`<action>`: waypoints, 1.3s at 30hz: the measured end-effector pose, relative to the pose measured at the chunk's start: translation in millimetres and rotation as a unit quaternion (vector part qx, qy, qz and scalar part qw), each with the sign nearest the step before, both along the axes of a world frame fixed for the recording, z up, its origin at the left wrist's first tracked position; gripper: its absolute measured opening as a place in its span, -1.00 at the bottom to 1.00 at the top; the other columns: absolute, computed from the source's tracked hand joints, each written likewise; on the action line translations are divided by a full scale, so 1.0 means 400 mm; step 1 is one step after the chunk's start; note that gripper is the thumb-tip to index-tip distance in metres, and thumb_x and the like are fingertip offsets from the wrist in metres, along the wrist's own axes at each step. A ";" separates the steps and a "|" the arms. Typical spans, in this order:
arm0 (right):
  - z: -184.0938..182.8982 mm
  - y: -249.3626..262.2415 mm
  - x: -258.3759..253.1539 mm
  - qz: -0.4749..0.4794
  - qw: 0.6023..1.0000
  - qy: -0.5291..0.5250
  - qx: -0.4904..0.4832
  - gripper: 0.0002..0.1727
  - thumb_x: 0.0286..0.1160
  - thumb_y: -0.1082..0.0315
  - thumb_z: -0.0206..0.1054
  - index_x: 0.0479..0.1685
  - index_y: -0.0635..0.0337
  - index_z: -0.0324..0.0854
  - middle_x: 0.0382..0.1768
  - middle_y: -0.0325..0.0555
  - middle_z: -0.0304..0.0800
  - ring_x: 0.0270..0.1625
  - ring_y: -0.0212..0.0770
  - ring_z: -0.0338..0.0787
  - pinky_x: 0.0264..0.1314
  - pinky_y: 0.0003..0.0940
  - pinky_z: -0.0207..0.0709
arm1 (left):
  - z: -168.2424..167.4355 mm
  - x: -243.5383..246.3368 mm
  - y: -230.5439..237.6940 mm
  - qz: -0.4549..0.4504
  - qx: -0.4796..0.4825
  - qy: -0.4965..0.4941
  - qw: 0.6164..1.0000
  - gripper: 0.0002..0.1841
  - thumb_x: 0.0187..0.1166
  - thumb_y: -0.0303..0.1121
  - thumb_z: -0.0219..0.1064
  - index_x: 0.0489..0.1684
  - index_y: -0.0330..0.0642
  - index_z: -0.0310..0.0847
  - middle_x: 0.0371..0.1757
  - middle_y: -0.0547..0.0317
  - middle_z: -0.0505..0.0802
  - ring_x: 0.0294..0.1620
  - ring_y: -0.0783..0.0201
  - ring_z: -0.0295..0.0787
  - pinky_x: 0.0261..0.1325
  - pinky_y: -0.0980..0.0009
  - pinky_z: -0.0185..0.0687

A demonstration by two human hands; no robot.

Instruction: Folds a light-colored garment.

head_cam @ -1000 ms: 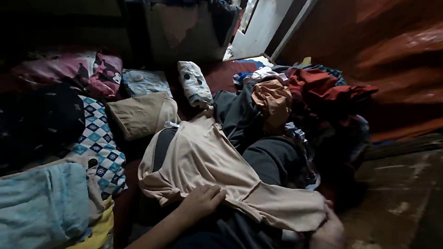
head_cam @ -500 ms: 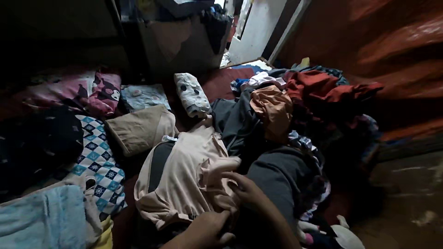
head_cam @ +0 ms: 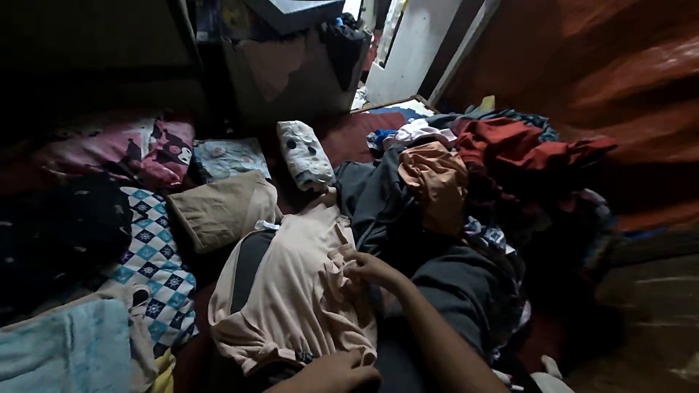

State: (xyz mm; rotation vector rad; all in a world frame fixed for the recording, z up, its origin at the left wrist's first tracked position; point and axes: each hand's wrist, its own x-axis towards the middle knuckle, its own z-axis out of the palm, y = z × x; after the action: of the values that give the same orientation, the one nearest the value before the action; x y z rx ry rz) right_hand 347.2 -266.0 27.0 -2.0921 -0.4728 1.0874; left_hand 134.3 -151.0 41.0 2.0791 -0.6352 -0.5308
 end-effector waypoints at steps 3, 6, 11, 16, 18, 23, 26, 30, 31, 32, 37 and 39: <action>0.017 0.064 0.052 -0.093 0.987 -0.098 0.092 -0.58 0.71 0.44 0.21 0.47 0.47 0.50 0.35 0.38 0.64 0.39 0.17 0.67 0.51 0.07 0.46 | -0.014 -0.002 0.012 -0.013 -0.012 -0.040 0.999 -0.72 0.61 -0.57 0.27 0.22 -0.47 0.67 0.09 -0.48 0.78 0.15 -0.38 0.77 0.20 -0.18 0.66; 0.079 0.171 0.094 -0.091 0.973 -0.104 0.184 -0.33 0.70 0.47 0.19 0.79 0.39 0.09 0.62 0.43 0.35 0.61 0.20 0.47 0.64 0.05 0.32 | -0.020 -0.009 0.016 -0.017 -0.009 -0.079 0.997 -0.73 0.60 -0.53 0.30 0.18 -0.46 0.69 0.08 -0.43 0.80 0.13 -0.34 0.80 0.16 -0.16 0.69; 0.096 0.270 0.114 -0.034 0.963 -0.081 0.254 -0.08 0.66 0.53 0.22 0.93 0.10 -0.32 0.81 0.30 0.02 0.63 0.12 0.49 0.58 -0.04 0.43 | -0.019 -0.009 0.022 -0.030 -0.001 -0.077 0.997 -0.75 0.60 -0.59 0.26 0.16 -0.50 0.69 0.14 -0.44 0.80 0.19 -0.35 0.79 0.22 -0.18 0.68; 0.009 0.181 0.092 -0.076 0.997 -0.033 0.007 -0.30 0.79 0.12 0.18 0.73 0.41 0.12 0.49 0.51 0.46 0.49 0.34 0.56 0.52 0.23 0.38 | -0.036 0.000 0.024 -0.020 -0.010 -0.067 0.997 -0.70 0.60 -0.48 0.31 0.22 -0.39 0.70 0.00 -0.39 0.80 0.04 -0.30 0.81 0.07 -0.14 0.70; -0.053 0.132 0.058 -0.056 0.997 0.019 -0.055 -0.40 0.79 0.04 0.17 0.40 0.52 0.47 0.18 0.39 0.67 0.17 0.15 0.70 0.34 0.10 0.50 | -0.025 0.006 0.020 -0.027 0.000 -0.022 0.999 -0.64 0.70 -0.41 0.23 0.40 -0.34 0.63 0.09 -0.42 0.79 0.11 -0.33 0.78 0.14 -0.18 0.67; -0.026 0.052 -0.029 -0.064 0.995 0.073 -0.035 -0.56 0.77 0.17 0.22 0.23 0.47 0.56 -0.08 0.06 0.65 -0.17 -0.27 0.59 0.07 -0.30 0.51 | -0.001 0.024 0.027 0.224 -0.066 -0.121 0.965 -0.65 0.59 -0.45 0.33 0.25 -0.50 0.69 0.10 -0.40 0.82 0.11 -0.22 0.83 0.24 0.02 0.71; -0.010 0.028 -0.083 -0.037 0.996 0.081 -0.028 -0.53 0.70 0.20 0.29 0.25 0.53 0.52 0.07 0.26 0.66 0.01 -0.07 0.63 0.22 -0.08 0.49 | 0.044 0.143 0.115 0.390 -0.006 -0.059 0.919 -0.58 0.69 -0.37 0.19 0.35 -0.56 0.58 0.25 -0.39 0.77 0.24 -0.15 0.76 0.37 0.10 0.60; 0.014 0.021 -0.151 -0.034 0.999 0.015 -0.003 -0.60 0.66 0.37 0.28 0.29 0.53 0.49 0.10 0.34 0.66 0.11 0.06 0.67 0.30 -0.02 0.48 | 0.073 0.343 0.242 0.453 0.007 0.129 0.882 -0.45 0.83 -0.24 0.12 0.67 -0.42 0.24 0.44 -0.41 0.64 0.38 -0.21 0.64 0.46 -0.08 0.47; 0.034 0.022 -0.170 -0.033 0.999 -0.030 0.010 -0.60 0.64 0.42 0.25 0.34 0.52 0.49 0.11 0.36 0.68 0.14 0.10 0.68 0.32 -0.01 0.48 | 0.057 0.373 0.253 0.469 -0.013 0.159 0.869 -0.41 0.83 -0.20 0.12 0.71 -0.41 0.15 0.43 -0.44 0.61 0.32 -0.21 0.63 0.39 -0.08 0.48; 0.048 0.020 -0.192 -0.029 0.995 -0.090 0.031 -0.61 0.61 0.44 0.23 0.34 0.51 0.53 0.12 0.36 0.72 0.17 0.13 0.72 0.34 0.00 0.51 | 0.049 0.396 0.257 0.476 -0.028 0.190 0.858 -0.35 0.83 -0.15 0.13 0.75 -0.38 0.07 0.48 -0.47 0.55 0.39 -0.25 0.58 0.44 -0.12 0.46; 0.029 0.028 -0.307 0.120 0.934 -0.306 0.139 -0.71 0.50 0.50 0.34 0.15 0.31 0.78 0.08 0.27 0.85 0.21 0.31 0.81 0.34 0.25 0.59 | 0.034 0.474 0.213 0.384 0.218 0.195 0.876 -0.21 0.63 0.02 0.36 0.58 -0.54 0.29 0.36 -0.49 0.67 0.43 -0.34 0.61 0.45 -0.26 0.46; 0.039 0.038 -0.334 0.210 0.953 -0.196 0.094 -0.56 0.61 0.43 0.30 0.48 0.20 0.62 0.16 0.34 0.80 0.27 0.36 0.76 0.36 0.30 0.53 | 0.040 0.491 0.164 0.275 0.392 0.185 0.858 -0.48 0.64 -0.10 0.35 0.16 -0.52 0.62 0.23 -0.41 0.75 0.34 -0.30 0.68 0.30 -0.26 0.53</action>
State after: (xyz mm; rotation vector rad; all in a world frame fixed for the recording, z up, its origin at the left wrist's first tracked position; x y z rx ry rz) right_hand 213.7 -250.7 42.6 -2.0858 -1.2114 0.8021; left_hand 330.8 -85.4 56.9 2.6367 0.5013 -0.9109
